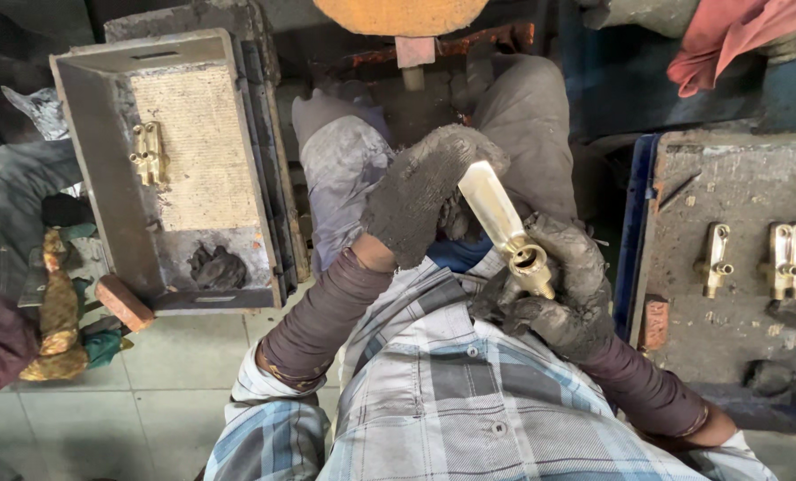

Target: The person polishes small brass metal components by holding them against a rotating buffing wheel. They pick up individual pieces from a bin, apply them to the wheel at various angles, and then place the finished parts into a separate container.

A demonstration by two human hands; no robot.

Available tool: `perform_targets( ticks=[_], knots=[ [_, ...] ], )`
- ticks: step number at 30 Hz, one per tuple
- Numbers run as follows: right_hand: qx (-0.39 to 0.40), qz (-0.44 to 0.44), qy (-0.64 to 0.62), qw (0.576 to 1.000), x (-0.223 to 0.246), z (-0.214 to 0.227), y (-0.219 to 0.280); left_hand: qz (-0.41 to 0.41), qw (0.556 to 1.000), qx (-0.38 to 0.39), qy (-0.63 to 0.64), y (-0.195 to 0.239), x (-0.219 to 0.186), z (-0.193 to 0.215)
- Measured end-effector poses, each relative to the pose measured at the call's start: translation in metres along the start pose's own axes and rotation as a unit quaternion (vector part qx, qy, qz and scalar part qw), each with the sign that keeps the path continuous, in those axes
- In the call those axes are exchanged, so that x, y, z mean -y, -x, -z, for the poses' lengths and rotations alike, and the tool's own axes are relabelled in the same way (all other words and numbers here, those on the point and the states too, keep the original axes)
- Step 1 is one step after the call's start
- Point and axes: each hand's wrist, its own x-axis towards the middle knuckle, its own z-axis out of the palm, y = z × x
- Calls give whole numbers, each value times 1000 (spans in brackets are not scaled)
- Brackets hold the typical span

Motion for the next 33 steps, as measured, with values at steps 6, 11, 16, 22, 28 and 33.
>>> perform_targets(
  ticks=[6,11,16,22,28,33],
  knots=[
    [8,-14,-26,1000,-1,-1,0,138,984,-16,113,9,-3,-3],
    [10,-23,-83,996,-5,-4,3,6,995,-1,-102,17,6,0],
    [-5,1,7,1000,3,-11,-5,143,986,-34,73,8,-18,6],
    [48,-137,-401,905,31,-35,-43,108,987,-63,-97,19,-21,23],
    [82,-195,-430,878,35,-56,-68,139,981,-73,-116,69,-11,-13],
    [134,-242,-337,900,21,-70,-93,281,921,-210,170,81,-6,-9]
  ],
)
